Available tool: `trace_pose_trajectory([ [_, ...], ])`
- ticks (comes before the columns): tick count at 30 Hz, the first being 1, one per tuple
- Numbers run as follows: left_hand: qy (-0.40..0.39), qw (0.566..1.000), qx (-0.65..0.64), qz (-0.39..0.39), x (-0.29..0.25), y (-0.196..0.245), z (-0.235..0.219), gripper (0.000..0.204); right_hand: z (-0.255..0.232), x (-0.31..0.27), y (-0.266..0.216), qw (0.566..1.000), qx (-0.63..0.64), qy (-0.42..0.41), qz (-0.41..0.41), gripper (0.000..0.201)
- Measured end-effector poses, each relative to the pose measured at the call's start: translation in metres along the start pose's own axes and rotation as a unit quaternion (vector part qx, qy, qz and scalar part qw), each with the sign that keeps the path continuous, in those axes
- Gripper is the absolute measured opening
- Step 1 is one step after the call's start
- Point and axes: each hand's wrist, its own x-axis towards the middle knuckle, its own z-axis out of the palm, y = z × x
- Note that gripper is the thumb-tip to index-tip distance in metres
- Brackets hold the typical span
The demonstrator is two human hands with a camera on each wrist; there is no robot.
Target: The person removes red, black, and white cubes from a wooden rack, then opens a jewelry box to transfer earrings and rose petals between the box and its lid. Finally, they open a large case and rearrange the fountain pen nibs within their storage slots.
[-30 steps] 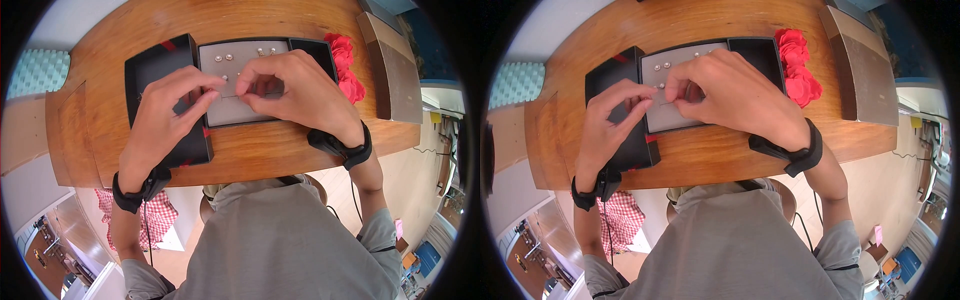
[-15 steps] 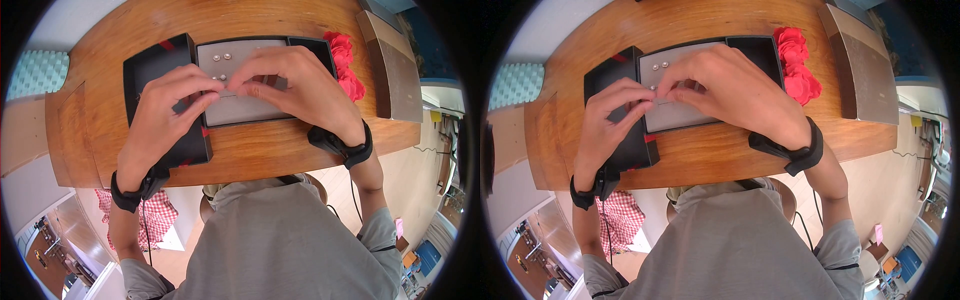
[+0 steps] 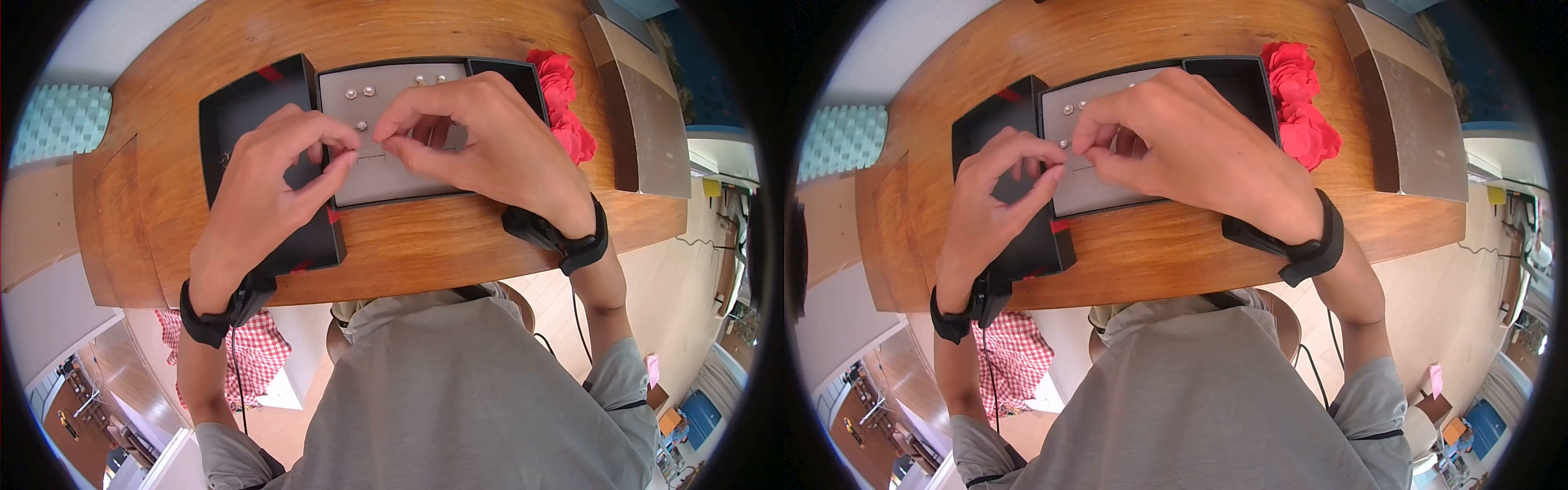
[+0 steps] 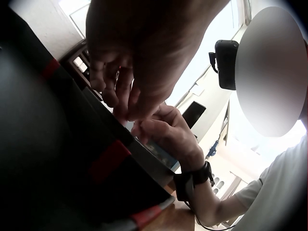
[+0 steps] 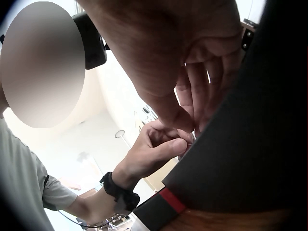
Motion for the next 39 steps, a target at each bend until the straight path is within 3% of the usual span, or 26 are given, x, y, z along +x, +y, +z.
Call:
trace_pose_trajectory([
  [4, -0.003, 0.999, 0.024, 0.031, 0.002, -0.003, -0.001, 0.012, 0.001, 0.002, 0.005, 1.0, -0.008, -0.006, -0.004, 0.012],
  [6, 0.002, 0.999, 0.035, 0.042, 0.003, -0.004, -0.002, 0.012, 0.002, 0.002, 0.008, 0.998, -0.036, 0.015, -0.05, 0.011],
  [17, -0.039, 0.999, 0.011, 0.014, 0.004, -0.003, -0.004, 0.011, 0.0, 0.001, -0.002, 1.0, -0.016, -0.013, 0.012, 0.012],
  [30, -0.016, 0.997, 0.06, 0.054, 0.004, -0.01, 0.001, 0.012, 0.006, -0.003, 0.003, 0.997, -0.065, -0.007, -0.029, 0.011],
  [39, 0.007, 0.996, 0.079, 0.043, 0.003, -0.011, 0.0, 0.015, 0.002, 0.0, -0.002, 0.998, -0.053, -0.018, 0.008, 0.011],
])
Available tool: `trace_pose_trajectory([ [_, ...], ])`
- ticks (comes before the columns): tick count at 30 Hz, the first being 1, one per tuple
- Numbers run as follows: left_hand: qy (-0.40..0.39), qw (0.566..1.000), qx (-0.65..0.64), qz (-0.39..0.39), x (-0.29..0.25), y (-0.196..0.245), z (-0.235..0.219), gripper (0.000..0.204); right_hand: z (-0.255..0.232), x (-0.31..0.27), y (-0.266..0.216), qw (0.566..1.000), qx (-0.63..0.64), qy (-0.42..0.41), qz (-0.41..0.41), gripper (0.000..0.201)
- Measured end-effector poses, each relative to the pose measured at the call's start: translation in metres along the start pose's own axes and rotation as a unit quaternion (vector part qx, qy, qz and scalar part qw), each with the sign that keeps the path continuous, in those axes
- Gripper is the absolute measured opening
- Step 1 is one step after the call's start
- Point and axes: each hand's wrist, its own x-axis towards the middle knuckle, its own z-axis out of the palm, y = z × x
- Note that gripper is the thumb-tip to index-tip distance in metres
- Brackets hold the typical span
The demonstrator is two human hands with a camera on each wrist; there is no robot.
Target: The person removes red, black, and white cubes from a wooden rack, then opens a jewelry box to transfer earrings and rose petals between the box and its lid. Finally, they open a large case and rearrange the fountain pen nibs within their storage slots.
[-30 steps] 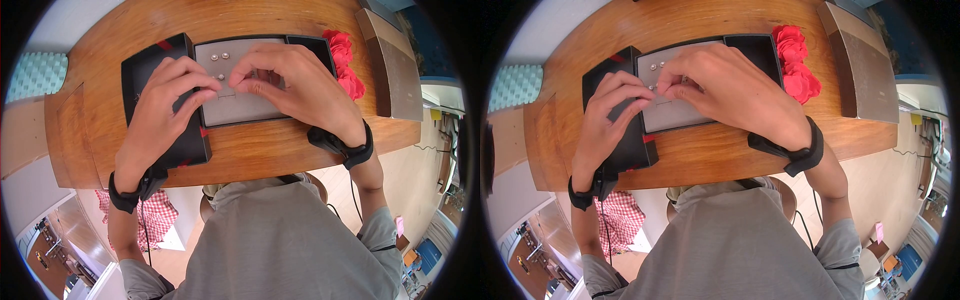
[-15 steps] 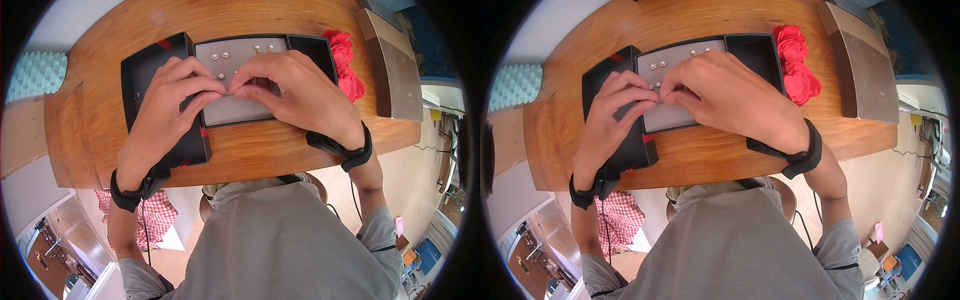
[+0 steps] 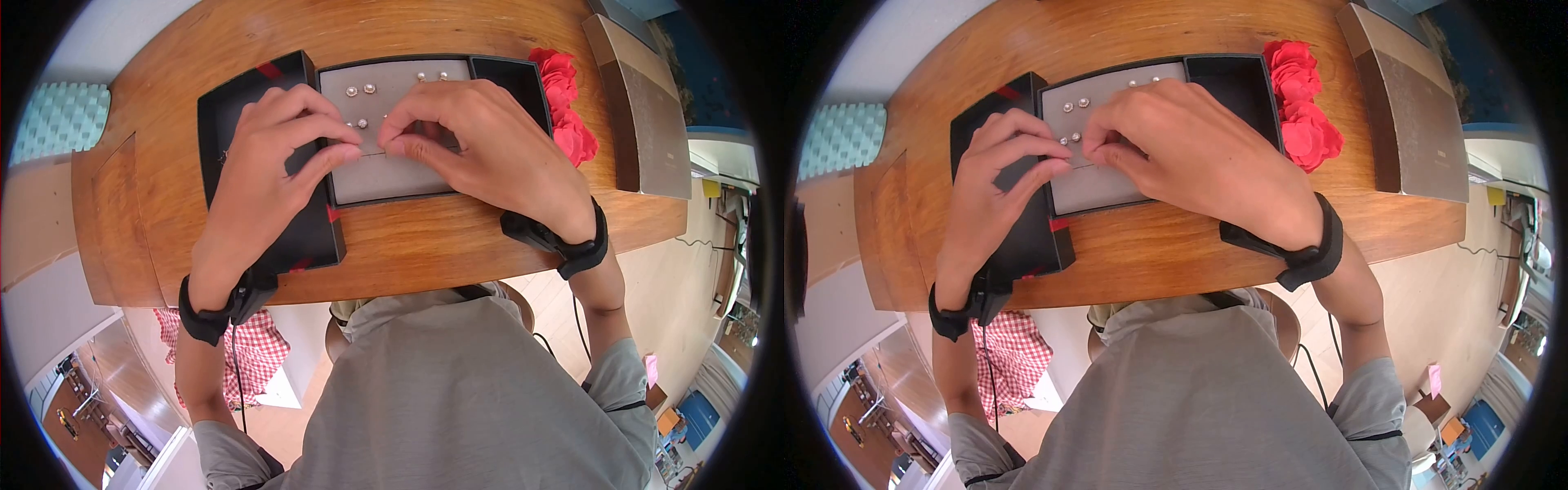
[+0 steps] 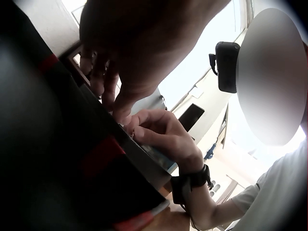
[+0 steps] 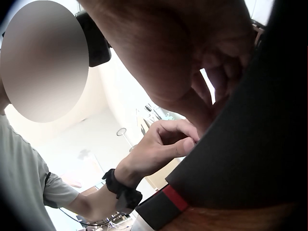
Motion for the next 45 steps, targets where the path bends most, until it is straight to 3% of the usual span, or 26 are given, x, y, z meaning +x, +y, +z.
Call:
trace_pose_trajectory([
  [5, 0.003, 0.998, -0.053, -0.025, 0.0, 0.001, 0.001, 0.014, 0.0, -0.001, 0.003, 1.0, -0.012, -0.008, -0.008, 0.01],
  [16, -0.005, 0.999, 0.045, 0.025, 0.004, 0.002, 0.005, 0.015, 0.001, -0.001, 0.001, 1.0, -0.005, -0.001, 0.002, 0.01],
  [29, 0.002, 1.0, 0.008, -0.018, -0.001, 0.001, -0.002, 0.011, 0.01, -0.003, -0.002, 0.999, -0.045, 0.014, -0.02, 0.01],
  [45, -0.002, 1.0, 0.011, 0.016, -0.002, -0.002, 0.002, 0.014, 0.018, -0.002, -0.004, 0.996, -0.079, 0.035, -0.01, 0.007],
])
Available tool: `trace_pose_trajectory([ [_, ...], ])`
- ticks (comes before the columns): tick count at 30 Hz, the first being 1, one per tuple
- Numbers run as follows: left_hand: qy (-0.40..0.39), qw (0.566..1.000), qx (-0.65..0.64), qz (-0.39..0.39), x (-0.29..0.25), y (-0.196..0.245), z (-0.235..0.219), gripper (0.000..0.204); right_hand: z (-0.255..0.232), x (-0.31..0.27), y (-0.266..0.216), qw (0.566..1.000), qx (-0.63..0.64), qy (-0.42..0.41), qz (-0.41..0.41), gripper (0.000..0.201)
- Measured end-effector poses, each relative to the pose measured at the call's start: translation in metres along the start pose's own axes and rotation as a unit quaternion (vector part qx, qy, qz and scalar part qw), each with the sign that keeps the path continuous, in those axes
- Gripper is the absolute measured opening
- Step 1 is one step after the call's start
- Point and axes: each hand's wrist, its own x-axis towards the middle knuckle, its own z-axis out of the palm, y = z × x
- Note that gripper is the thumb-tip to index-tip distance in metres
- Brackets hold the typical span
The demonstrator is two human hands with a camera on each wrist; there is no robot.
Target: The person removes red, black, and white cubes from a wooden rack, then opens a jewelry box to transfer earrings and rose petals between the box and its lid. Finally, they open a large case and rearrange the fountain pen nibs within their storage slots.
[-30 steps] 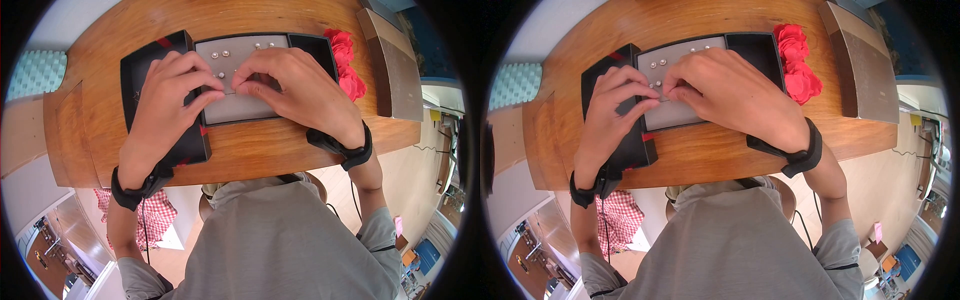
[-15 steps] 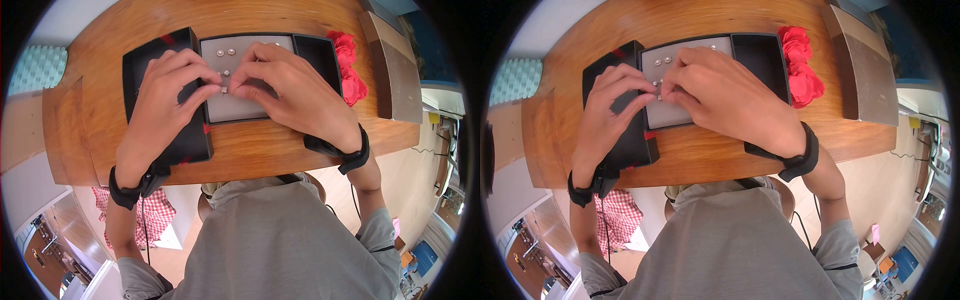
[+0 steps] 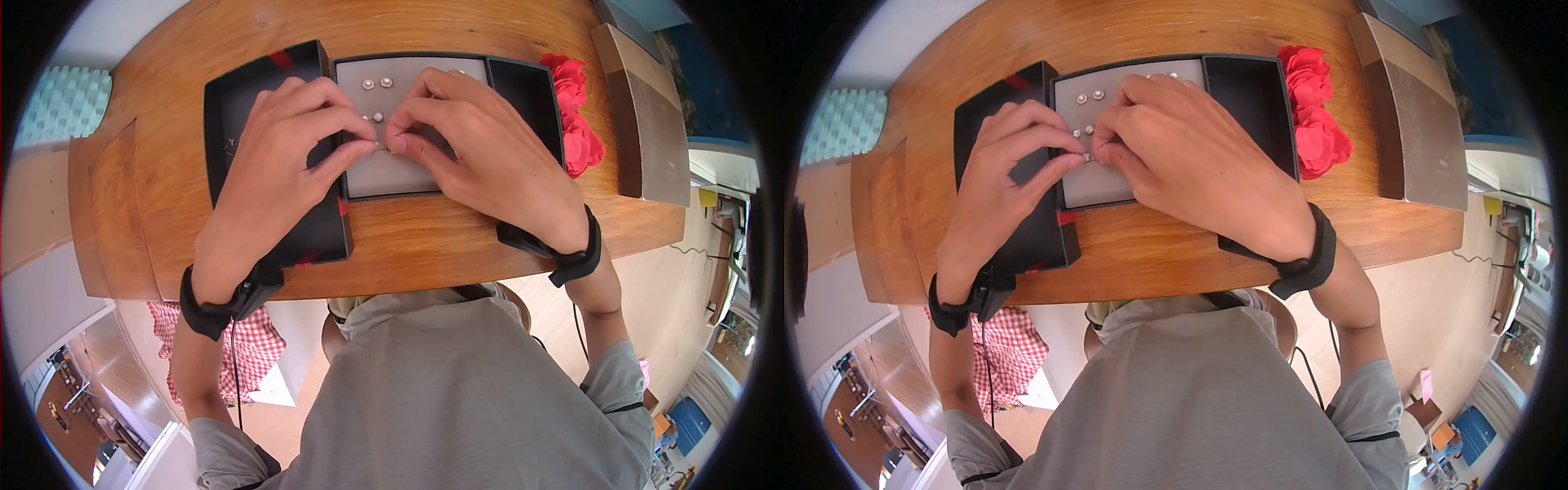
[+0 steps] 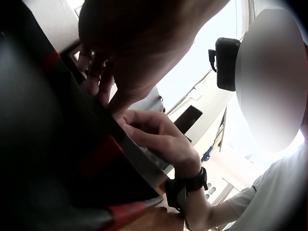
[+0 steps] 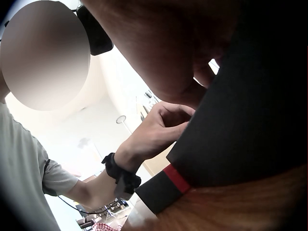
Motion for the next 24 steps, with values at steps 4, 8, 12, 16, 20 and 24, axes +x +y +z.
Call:
trace_pose_trajectory([
  [4, -0.002, 1.0, 0.002, -0.002, 0.0, 0.0, 0.001, 0.013, -0.003, 0.0, -0.003, 1.0, -0.017, -0.011, -0.001, 0.006],
  [8, -0.007, 1.0, 0.002, -0.009, 0.0, 0.0, 0.0, 0.013, -0.002, 0.0, -0.004, 1.0, -0.03, 0.001, -0.005, 0.006],
  [12, -0.008, 1.0, -0.002, -0.011, 0.002, 0.0, 0.001, 0.014, 0.005, 0.001, -0.001, 0.998, -0.054, 0.03, -0.018, 0.007],
  [16, -0.012, 1.0, 0.001, -0.019, 0.002, 0.001, 0.002, 0.014, 0.007, 0.003, 0.002, 0.999, -0.036, 0.029, -0.012, 0.009],
  [20, -0.012, 1.0, 0.002, -0.022, 0.002, 0.002, 0.002, 0.013, 0.006, 0.004, 0.002, 0.998, -0.049, 0.033, -0.007, 0.011],
  [24, -0.012, 1.0, 0.007, -0.018, 0.003, 0.004, 0.001, 0.013, 0.006, 0.005, 0.004, 0.998, -0.044, 0.04, -0.014, 0.011],
])
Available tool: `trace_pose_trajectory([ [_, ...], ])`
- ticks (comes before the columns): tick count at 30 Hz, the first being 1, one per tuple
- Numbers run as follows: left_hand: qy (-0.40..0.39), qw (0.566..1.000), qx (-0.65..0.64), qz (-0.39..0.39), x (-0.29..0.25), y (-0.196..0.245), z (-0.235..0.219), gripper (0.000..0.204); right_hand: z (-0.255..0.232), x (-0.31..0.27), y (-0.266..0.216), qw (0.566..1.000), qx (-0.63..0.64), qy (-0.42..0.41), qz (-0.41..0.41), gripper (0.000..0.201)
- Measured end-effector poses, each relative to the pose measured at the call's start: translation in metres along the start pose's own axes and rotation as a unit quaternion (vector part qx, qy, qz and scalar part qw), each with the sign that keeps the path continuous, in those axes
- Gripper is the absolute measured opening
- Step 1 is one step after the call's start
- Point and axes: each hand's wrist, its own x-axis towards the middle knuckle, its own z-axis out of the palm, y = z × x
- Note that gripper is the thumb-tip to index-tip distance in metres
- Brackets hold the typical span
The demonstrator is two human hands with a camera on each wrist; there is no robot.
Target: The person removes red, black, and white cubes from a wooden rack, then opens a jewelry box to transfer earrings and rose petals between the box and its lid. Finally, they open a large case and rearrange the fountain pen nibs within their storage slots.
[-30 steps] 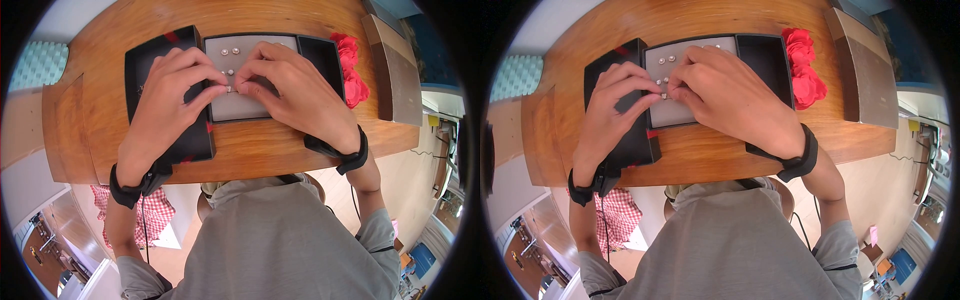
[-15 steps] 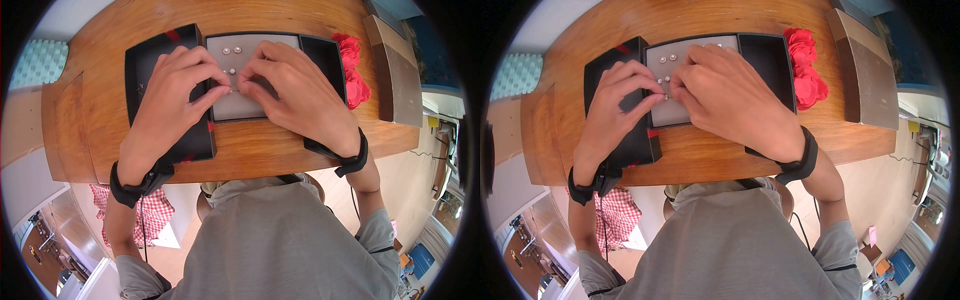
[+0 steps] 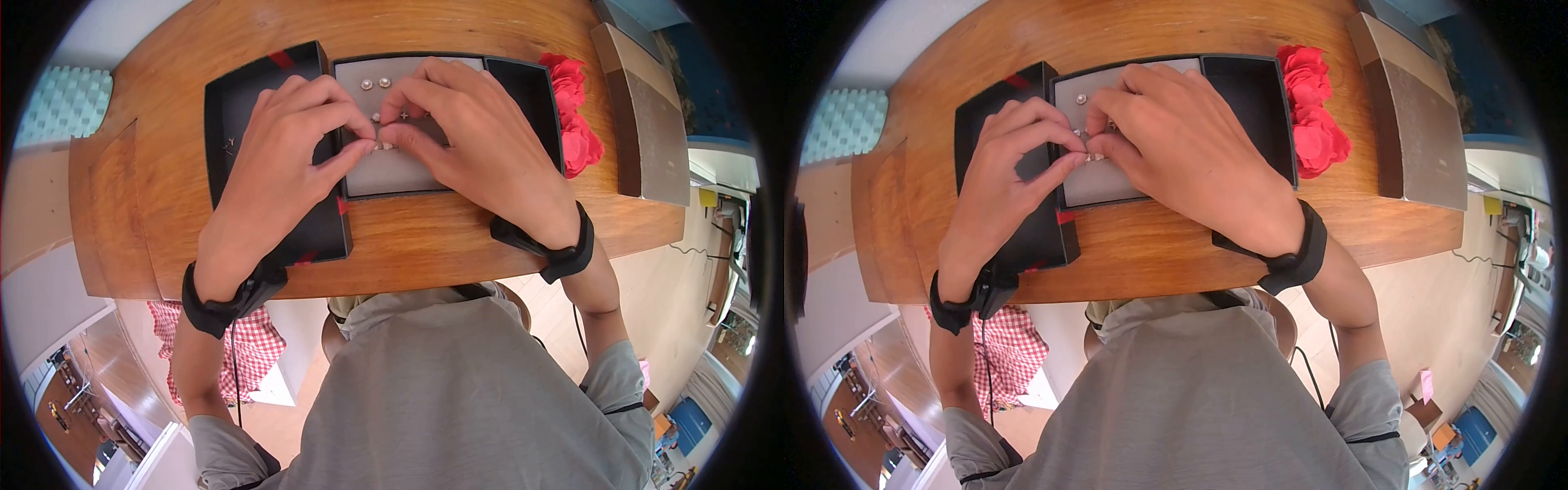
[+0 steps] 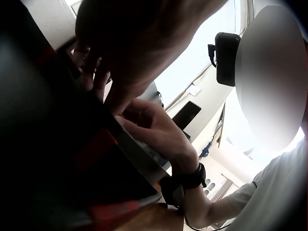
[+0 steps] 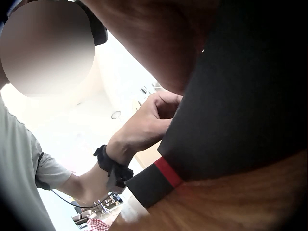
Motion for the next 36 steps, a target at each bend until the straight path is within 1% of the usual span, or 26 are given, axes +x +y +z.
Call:
trace_pose_trajectory([
  [2, 0.002, 1.0, 0.005, 0.002, 0.0, -0.001, -0.003, 0.013, -0.004, 0.0, -0.001, 1.0, -0.004, 0.008, 0.003, 0.013],
  [4, 0.055, 0.998, -0.001, 0.009, -0.002, -0.008, -0.011, 0.011, -0.006, 0.001, -0.001, 1.0, -0.006, 0.015, 0.007, 0.015],
  [5, 0.053, 0.999, 0.0, 0.009, -0.004, -0.01, -0.017, 0.011, -0.006, 0.001, -0.001, 1.0, 0.0, 0.013, 0.014, 0.015],
  [7, 0.073, 0.994, -0.043, -0.074, -0.01, -0.014, -0.036, 0.009, -0.007, 0.001, -0.001, 1.0, 0.01, 0.013, 0.021, 0.015],
  [9, 0.07, 0.993, -0.022, -0.09, -0.02, -0.025, -0.055, 0.008, -0.008, 0.0, -0.002, 1.0, 0.012, 0.018, 0.022, 0.013],
  [11, 0.054, 0.992, 0.036, -0.104, -0.028, -0.038, -0.07, 0.01, -0.009, 0.0, -0.003, 0.999, 0.015, 0.015, 0.024, 0.013],
  [12, 0.044, 0.991, 0.065, -0.108, -0.034, -0.045, -0.074, 0.013, -0.009, 0.0, -0.003, 0.999, 0.016, 0.01, 0.026, 0.012],
  [13, 0.044, 0.991, 0.066, -0.108, -0.04, -0.053, -0.077, 0.013, -0.008, 0.0, -0.002, 0.999, 0.017, 0.011, 0.026, 0.012],
  [14, 0.028, 0.986, 0.133, -0.098, -0.046, -0.059, -0.079, 0.014, -0.007, -0.001, -0.001, 1.0, 0.02, 0.013, 0.02, 0.013],
  [15, 0.012, 0.976, 0.199, -0.087, -0.049, -0.063, -0.079, 0.016, -0.007, -0.001, 0.0, 1.0, 0.024, 0.015, 0.014, 0.013],
  [19, 0.008, 0.965, 0.248, -0.086, -0.05, -0.058, -0.066, 0.019, -0.007, -0.001, -0.001, 1.0, 0.022, 0.012, 0.012, 0.013],
  [21, 0.018, 0.956, 0.291, -0.038, -0.048, -0.063, -0.059, 0.02, -0.007, -0.001, -0.001, 1.0, 0.019, 0.008, 0.009, 0.013],
  [25, 0.013, 0.953, 0.297, -0.049, -0.04, -0.067, -0.048, 0.019, -0.007, -0.002, -0.001, 1.0, 0.024, 0.009, 0.005, 0.012],
  [28, -0.006, 0.946, 0.322, -0.047, -0.039, -0.07, -0.049, 0.018, -0.006, -0.003, 0.0, 0.999, 0.03, 0.01, 0.002, 0.012],
  [30, -0.026, 0.943, 0.326, -0.065, -0.039, -0.072, -0.05, 0.017, -0.006, -0.003, 0.001, 0.999, 0.032, 0.011, 0.004, 0.012],
  [36, -0.003, 0.939, 0.335, -0.076, -0.04, -0.067, -0.052, 0.015, -0.007, -0.004, 0.0, 1.0, 0.025, 0.012, 0.0, 0.013],
])
